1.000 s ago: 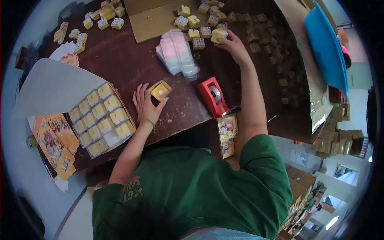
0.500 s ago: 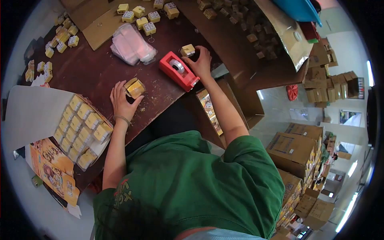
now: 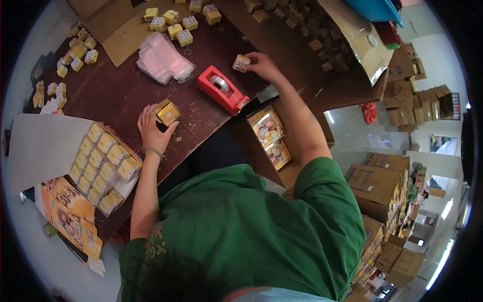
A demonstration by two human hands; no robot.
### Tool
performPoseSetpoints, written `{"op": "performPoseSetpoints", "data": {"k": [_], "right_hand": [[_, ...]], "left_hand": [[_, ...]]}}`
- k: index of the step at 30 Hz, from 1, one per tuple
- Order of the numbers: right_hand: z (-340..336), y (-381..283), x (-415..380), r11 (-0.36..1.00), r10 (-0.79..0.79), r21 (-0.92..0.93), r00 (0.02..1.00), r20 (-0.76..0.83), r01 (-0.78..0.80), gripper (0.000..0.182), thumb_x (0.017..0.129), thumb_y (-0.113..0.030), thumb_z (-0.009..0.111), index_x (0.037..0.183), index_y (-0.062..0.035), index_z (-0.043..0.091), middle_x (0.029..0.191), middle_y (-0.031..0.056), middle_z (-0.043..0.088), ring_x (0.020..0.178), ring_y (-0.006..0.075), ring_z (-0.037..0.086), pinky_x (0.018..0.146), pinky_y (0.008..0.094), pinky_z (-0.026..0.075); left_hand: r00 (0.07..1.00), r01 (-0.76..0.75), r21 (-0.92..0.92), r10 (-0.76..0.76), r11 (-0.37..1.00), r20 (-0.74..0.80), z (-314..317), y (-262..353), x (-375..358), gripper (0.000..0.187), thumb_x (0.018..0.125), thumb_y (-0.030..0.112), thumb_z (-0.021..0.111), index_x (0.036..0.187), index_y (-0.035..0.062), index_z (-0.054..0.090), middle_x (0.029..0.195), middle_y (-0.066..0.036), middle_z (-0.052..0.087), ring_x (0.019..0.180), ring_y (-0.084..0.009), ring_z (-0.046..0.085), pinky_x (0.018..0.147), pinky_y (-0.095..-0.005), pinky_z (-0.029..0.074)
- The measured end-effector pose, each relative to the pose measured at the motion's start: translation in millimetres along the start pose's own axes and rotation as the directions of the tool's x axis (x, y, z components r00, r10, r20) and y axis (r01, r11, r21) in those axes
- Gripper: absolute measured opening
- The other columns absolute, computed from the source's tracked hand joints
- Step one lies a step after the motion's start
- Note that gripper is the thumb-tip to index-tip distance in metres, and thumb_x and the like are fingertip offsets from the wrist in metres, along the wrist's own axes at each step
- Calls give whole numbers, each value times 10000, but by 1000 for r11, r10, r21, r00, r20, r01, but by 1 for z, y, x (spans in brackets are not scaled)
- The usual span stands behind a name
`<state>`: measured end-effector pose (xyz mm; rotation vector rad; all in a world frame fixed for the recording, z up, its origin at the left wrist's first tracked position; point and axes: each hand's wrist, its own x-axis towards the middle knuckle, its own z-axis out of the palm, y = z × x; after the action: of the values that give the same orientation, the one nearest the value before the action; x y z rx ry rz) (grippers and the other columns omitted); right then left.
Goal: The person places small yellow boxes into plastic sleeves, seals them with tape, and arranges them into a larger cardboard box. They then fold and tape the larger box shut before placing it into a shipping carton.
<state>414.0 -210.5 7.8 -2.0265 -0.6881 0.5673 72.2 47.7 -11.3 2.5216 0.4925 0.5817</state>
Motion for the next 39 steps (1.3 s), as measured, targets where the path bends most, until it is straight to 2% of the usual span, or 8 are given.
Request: {"op": "performPoseSetpoints", "data": {"k": [7,11,17,21,25,33,37,39], "right_hand": [[34,-32,-36,727,-533,-626,807,-253,284,636,742,-188,812,1281,6,535,1195,181,610,1171,353,546,1003,406,447],[25,-29,-21,800,-407,-507,911,-66,321,580,793,-192,779,1290,2,552,1156,176,630,1133,312,578,985,394,460],[70,-173,-39,923,-280,309,951,133,229,590,847,-193,764,1341,9,513,1100,108,669,1011,153,625,876,295,511],[118,-216,-73,952,-242,-20,788,567,306,459,794,-171,768,1207,-43,614,1065,136,662,1014,248,631,913,329,483],[147,-174,-90,575,-727,-190,603,327,796,490,776,-258,768,1188,-30,633,1110,191,618,1045,374,562,922,448,462],[149,-160,-96,875,-84,467,912,402,-125,357,915,-213,683,1200,-1,645,1078,43,596,988,119,580,866,282,486],[162,-151,-101,938,-339,15,907,248,347,379,817,-125,759,1179,-58,671,1046,47,581,876,128,571,761,268,480],[157,-159,-104,931,-360,148,904,231,333,391,831,-129,744,1204,-55,653,1054,51,578,877,125,572,752,264,478]], "left_hand": [[1000,8,-5,-8,1000,0,-1,3,0,725,695,352,830,1277,52,519,1327,-110,526,1333,-301,414,1126,-460,262],[1000,16,-52,-17,999,-22,-4,4,-3,864,650,326,870,1361,60,457,1351,-119,523,1337,-316,407,1128,-467,263],[994,113,-535,-94,837,62,15,9,-6,770,707,196,837,1368,46,471,1295,-134,580,1210,-290,536,1036,-387,411],[969,221,-663,-84,715,232,2,15,-10,639,730,155,812,1279,24,512,1161,-139,640,1093,-256,620,961,-362,466],[962,228,-654,-63,721,266,1,6,-24,630,734,110,788,1289,26,503,1187,-131,626,1140,-236,596,980,-356,453],[962,221,-645,-55,732,267,4,3,-26,627,722,95,769,1289,29,511,1206,-150,628,1168,-272,599,994,-364,451],[965,199,-648,-31,736,261,-5,12,-20,611,726,81,761,1286,53,520,1204,-130,631,1167,-269,598,998,-369,449],[967,179,-661,-5,729,256,-7,13,-18,608,725,75,760,1286,66,524,1202,-120,633,1166,-264,598,1003,-369,446]]}}
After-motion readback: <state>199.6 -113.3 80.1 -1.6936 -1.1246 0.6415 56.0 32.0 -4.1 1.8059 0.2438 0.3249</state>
